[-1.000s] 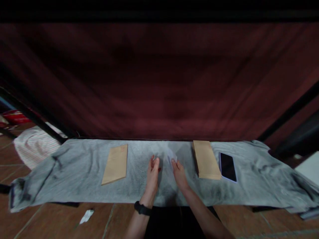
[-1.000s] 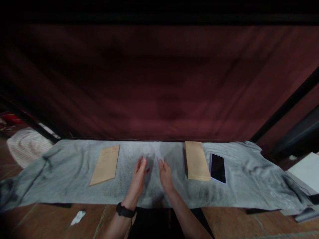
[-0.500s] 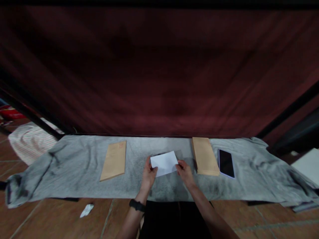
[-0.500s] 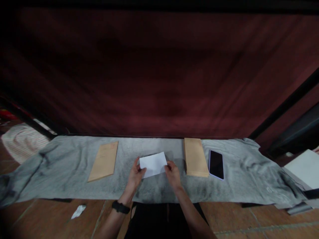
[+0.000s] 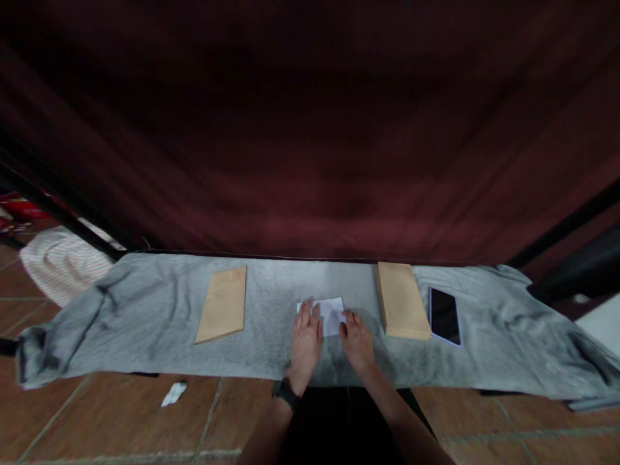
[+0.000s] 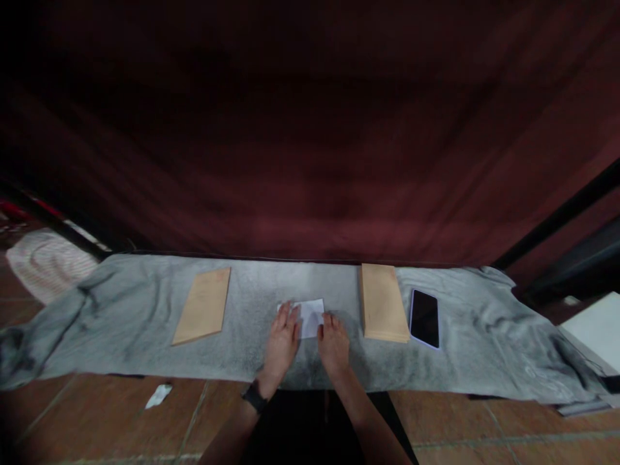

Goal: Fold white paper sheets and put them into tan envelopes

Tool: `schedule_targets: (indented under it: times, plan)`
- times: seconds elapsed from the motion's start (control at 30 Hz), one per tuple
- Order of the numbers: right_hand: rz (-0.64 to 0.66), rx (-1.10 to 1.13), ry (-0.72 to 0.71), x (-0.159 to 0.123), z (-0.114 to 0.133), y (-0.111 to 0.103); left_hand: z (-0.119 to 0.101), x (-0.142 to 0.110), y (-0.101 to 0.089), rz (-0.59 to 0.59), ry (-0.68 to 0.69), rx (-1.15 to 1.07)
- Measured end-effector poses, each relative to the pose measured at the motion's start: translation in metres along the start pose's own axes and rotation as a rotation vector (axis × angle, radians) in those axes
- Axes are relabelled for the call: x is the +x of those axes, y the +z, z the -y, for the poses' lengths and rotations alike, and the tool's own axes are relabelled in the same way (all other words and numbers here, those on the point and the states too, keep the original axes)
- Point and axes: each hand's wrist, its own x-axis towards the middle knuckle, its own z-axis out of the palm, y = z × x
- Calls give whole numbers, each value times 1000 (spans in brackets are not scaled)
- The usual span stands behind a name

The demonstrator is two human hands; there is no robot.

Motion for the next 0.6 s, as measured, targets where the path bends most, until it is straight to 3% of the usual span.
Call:
schedule_targets:
  times: [0.1, 0.2, 0.4, 0.6]
  plan:
    - [-17, -36, -18, -2, -3, -1, -12, -3, 14, 120, 141, 19]
    - [-21, -21, -55, 4, -3, -3, -15, -6, 22, 144, 144, 27]
    - [111, 48, -325, 21, 11, 5, -9, -7, 21, 217, 201, 56]
    - [140, -104, -298, 20, 3, 16, 5, -8, 18, 167, 127, 98]
